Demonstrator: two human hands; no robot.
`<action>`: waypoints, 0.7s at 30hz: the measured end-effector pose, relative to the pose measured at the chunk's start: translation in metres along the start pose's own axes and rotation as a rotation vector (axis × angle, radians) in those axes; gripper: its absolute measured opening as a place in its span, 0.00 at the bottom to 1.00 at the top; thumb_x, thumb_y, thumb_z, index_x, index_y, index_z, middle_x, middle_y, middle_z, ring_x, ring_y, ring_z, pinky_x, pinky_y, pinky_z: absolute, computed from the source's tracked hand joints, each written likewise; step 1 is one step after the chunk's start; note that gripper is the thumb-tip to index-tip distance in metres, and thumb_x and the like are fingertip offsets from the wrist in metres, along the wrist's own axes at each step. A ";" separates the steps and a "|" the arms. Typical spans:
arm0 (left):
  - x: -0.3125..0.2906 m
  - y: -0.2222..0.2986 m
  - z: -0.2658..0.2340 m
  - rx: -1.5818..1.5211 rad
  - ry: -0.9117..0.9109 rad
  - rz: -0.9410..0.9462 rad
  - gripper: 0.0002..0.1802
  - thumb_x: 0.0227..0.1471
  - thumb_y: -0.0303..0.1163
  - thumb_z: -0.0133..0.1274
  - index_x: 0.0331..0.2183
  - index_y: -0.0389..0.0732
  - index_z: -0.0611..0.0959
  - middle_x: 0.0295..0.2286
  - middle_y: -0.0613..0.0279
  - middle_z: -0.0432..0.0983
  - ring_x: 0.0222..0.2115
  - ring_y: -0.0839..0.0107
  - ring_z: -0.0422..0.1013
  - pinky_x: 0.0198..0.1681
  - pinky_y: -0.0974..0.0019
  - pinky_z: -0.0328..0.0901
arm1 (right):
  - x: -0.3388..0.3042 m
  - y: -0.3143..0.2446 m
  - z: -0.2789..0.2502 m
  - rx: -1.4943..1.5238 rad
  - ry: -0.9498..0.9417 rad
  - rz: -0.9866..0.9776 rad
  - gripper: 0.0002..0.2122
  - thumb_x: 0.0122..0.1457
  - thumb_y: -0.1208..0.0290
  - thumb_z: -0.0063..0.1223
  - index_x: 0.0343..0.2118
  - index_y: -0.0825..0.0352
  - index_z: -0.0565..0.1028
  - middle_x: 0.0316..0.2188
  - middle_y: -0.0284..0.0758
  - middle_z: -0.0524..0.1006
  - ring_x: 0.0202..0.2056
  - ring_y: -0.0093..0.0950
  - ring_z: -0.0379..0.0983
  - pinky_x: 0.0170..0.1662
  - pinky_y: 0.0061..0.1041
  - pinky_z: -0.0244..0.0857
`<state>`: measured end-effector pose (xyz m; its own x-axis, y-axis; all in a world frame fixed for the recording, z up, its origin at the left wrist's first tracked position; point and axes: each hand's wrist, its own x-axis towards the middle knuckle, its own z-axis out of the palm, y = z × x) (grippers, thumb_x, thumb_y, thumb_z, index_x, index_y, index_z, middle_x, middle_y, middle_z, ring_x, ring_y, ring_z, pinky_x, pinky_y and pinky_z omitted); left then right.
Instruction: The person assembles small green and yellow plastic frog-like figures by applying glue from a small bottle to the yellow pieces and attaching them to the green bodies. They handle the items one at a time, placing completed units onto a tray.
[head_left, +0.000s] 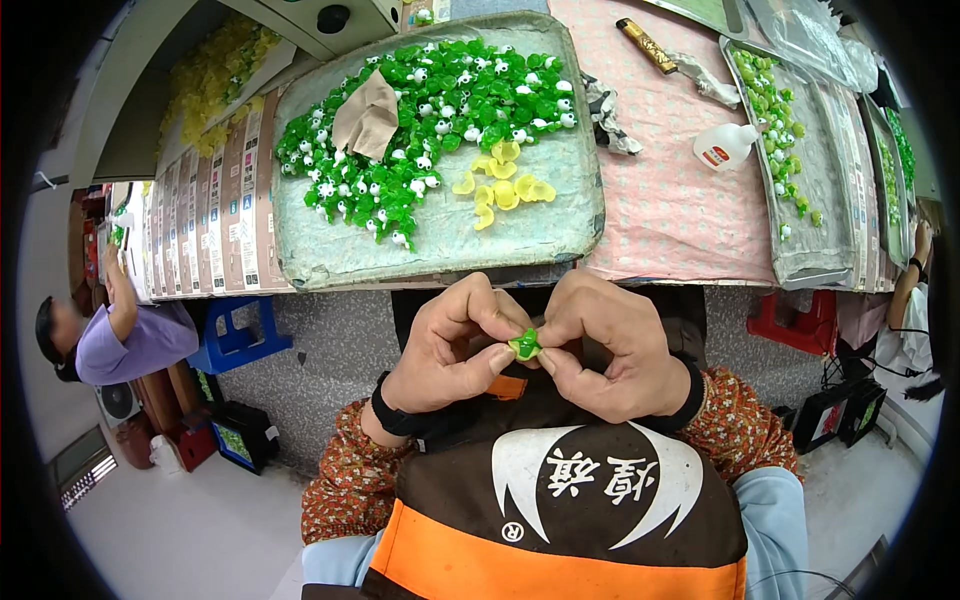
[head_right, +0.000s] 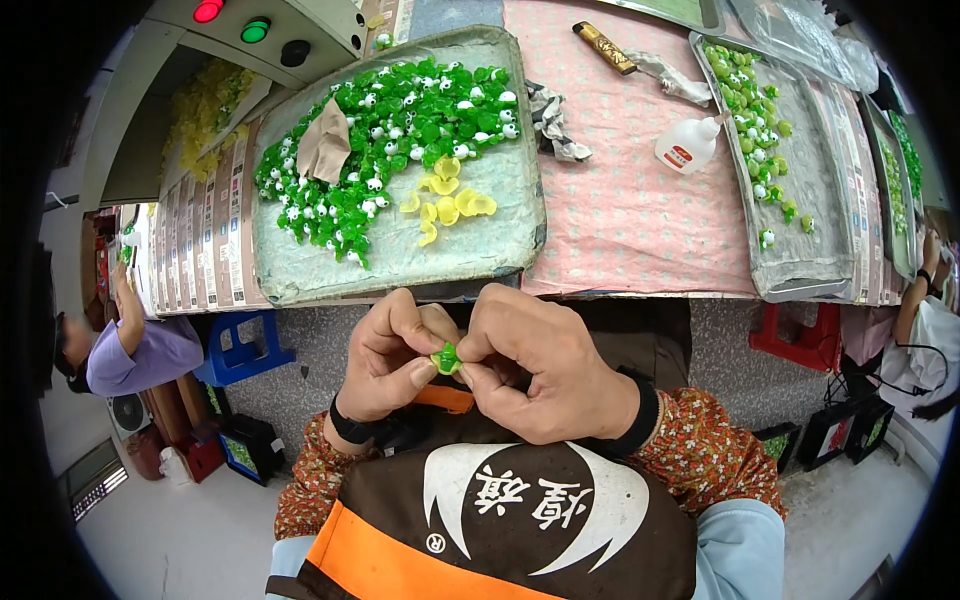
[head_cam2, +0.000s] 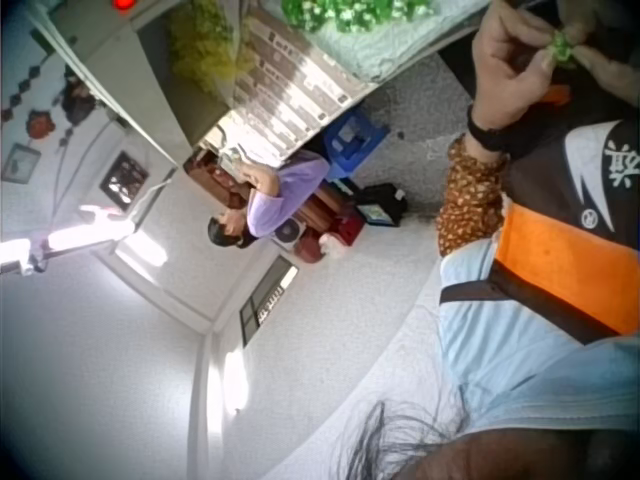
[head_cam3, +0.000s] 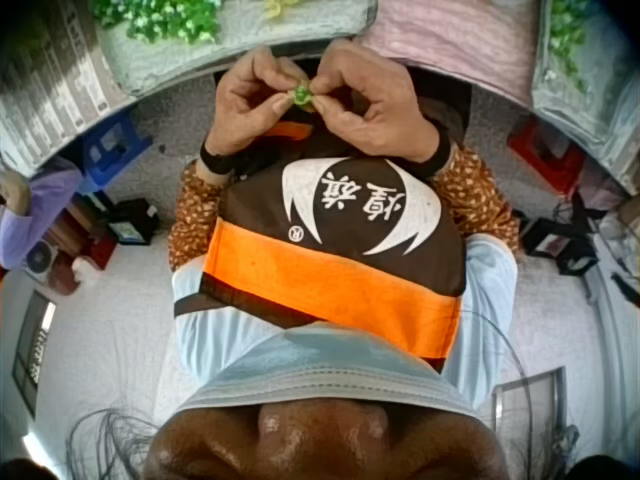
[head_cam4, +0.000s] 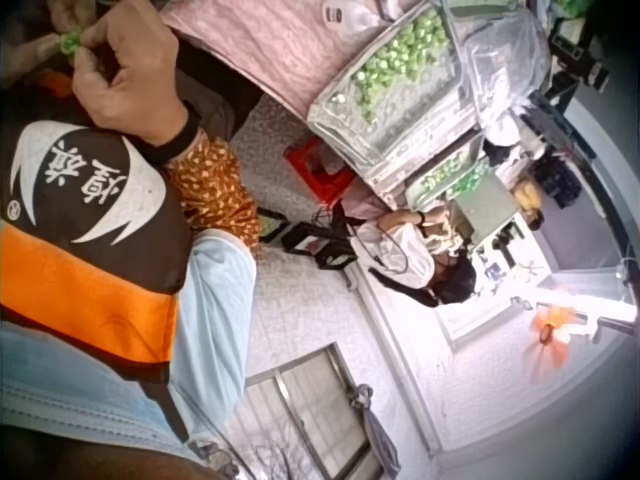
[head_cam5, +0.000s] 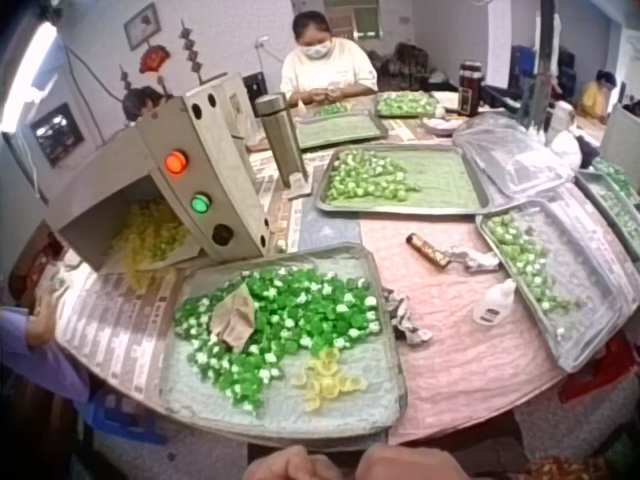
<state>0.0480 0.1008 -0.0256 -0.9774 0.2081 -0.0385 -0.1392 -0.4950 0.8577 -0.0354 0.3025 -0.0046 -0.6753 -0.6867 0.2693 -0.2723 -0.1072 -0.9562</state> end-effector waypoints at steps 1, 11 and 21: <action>0.000 0.001 0.000 0.016 -0.001 -0.004 0.08 0.55 0.19 0.55 0.36 0.37 0.74 0.37 0.54 0.77 0.39 0.72 0.74 0.47 0.68 0.69 | 0.000 0.000 0.000 -0.002 -0.006 0.004 0.06 0.49 0.85 0.58 0.28 0.70 0.73 0.24 0.34 0.67 0.20 0.25 0.64 0.22 0.24 0.57; 0.000 -0.002 -0.001 0.125 -0.015 0.025 0.08 0.54 0.20 0.58 0.34 0.37 0.75 0.36 0.56 0.77 0.39 0.73 0.73 0.47 0.67 0.67 | -0.001 0.001 0.000 0.050 -0.006 0.061 0.07 0.47 0.85 0.58 0.25 0.69 0.71 0.23 0.33 0.67 0.19 0.22 0.63 0.21 0.23 0.56; 0.001 -0.008 0.000 0.117 -0.019 0.025 0.07 0.54 0.23 0.58 0.32 0.37 0.74 0.35 0.56 0.78 0.37 0.75 0.71 0.44 0.68 0.66 | -0.005 0.001 -0.004 0.112 -0.055 0.162 0.05 0.45 0.84 0.58 0.25 0.70 0.74 0.23 0.34 0.73 0.24 0.25 0.69 0.27 0.23 0.59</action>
<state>0.0482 0.1046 -0.0328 -0.9769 0.2137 -0.0078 -0.0945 -0.3987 0.9122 -0.0355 0.3089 -0.0064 -0.6647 -0.7394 0.1070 -0.0832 -0.0690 -0.9941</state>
